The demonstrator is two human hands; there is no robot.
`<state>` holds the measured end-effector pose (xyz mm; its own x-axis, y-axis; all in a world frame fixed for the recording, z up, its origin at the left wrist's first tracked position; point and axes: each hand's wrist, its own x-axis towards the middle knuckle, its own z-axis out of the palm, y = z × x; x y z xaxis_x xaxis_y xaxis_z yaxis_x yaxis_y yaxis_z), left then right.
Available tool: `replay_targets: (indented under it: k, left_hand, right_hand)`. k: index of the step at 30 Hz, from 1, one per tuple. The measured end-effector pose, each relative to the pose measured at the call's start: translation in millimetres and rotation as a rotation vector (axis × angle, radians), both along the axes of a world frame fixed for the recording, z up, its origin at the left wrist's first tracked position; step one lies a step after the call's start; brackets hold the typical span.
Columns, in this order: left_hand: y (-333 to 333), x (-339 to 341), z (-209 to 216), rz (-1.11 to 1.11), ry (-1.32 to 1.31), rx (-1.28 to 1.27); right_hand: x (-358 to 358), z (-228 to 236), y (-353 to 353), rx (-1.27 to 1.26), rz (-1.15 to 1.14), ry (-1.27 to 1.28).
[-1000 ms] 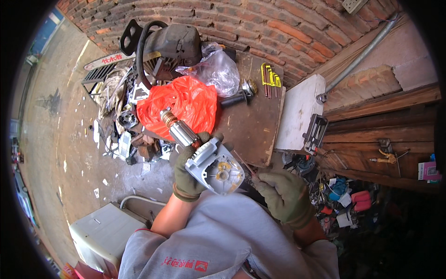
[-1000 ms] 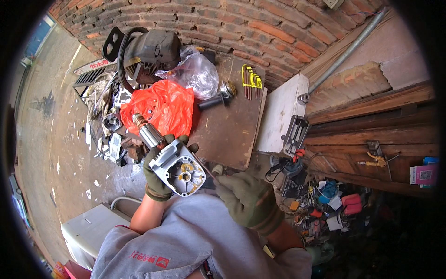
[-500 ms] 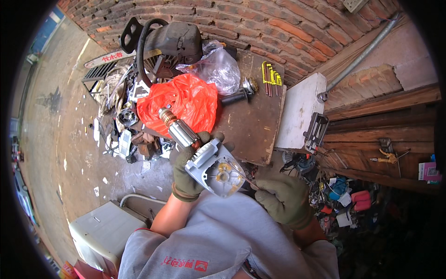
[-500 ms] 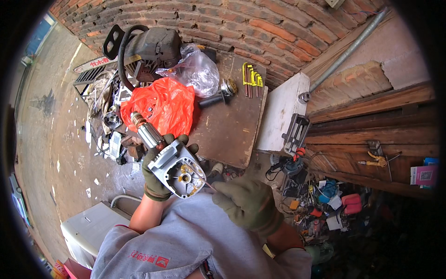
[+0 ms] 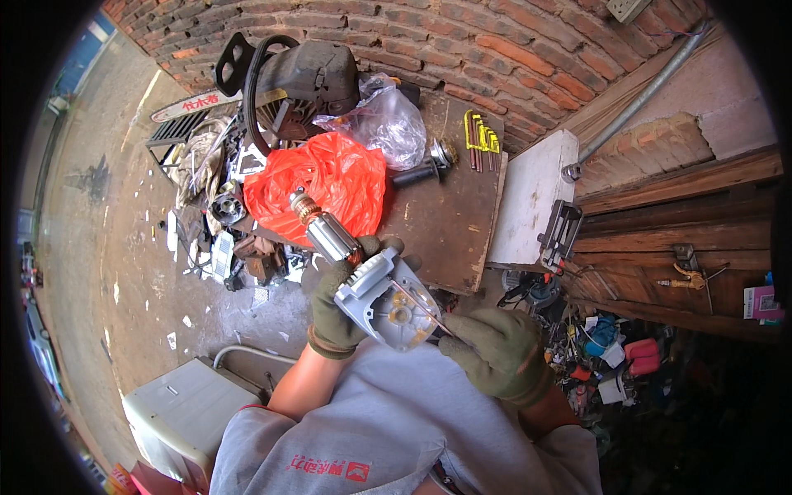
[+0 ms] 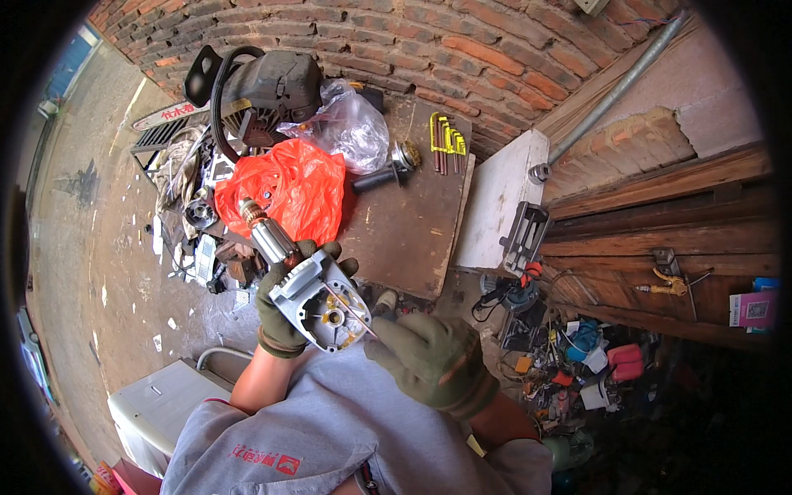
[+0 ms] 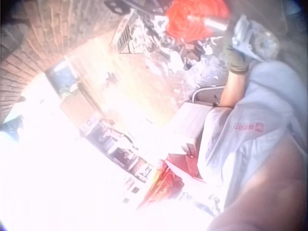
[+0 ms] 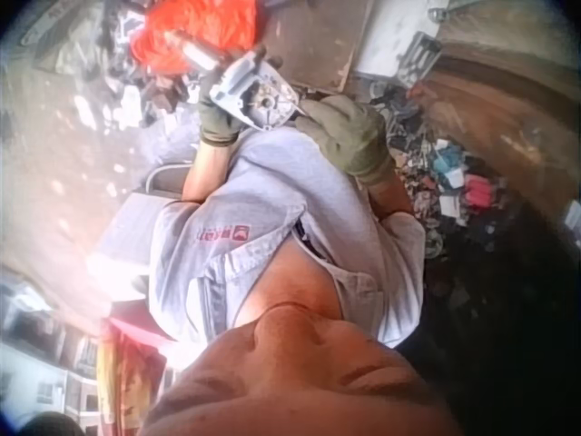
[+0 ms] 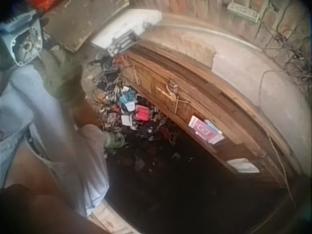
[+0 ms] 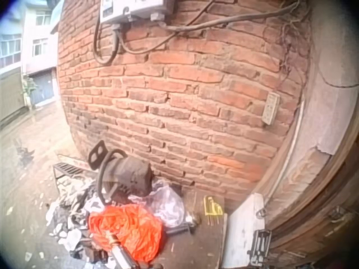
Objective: The person assembles a small electric motor by inserting a rotor into a stator housing, then places a rubber ring into a red plastic bag. The person continues to adjust the motor housing and rotor with gloved hands.
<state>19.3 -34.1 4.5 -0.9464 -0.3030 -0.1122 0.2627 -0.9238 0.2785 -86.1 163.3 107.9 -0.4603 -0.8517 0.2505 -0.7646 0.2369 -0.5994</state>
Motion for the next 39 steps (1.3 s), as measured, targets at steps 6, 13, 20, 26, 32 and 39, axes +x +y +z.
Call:
replay_targets:
  k: [6,13,20,26,32,39]
  left_hand:
    - [-1,0,-4,-0.041,0.033,0.013]
    - [2,0,-9,-0.005,0.064,-0.017]
    - [2,-1,-6,0.036,0.158,-0.229]
    - [1,-5,5,0.114,0.197,-0.484]
    - [-5,-8,4,0.125,0.202,-0.541]
    - [-7,-8,-10,0.107,0.218,-0.545]
  right_hand:
    - [1,-6,2,-0.068,-0.011,0.081]
    - [-2,-15,7,-0.114,-0.058,-0.083]
    - [19,-37,11,-0.354,-0.285,-0.599]
    - [28,-57,27,-0.546,-0.256,-1.244]
    - [25,-51,26,-0.726,-0.252,-1.676]
    - [21,-75,36,-0.661,-0.120,-1.395]
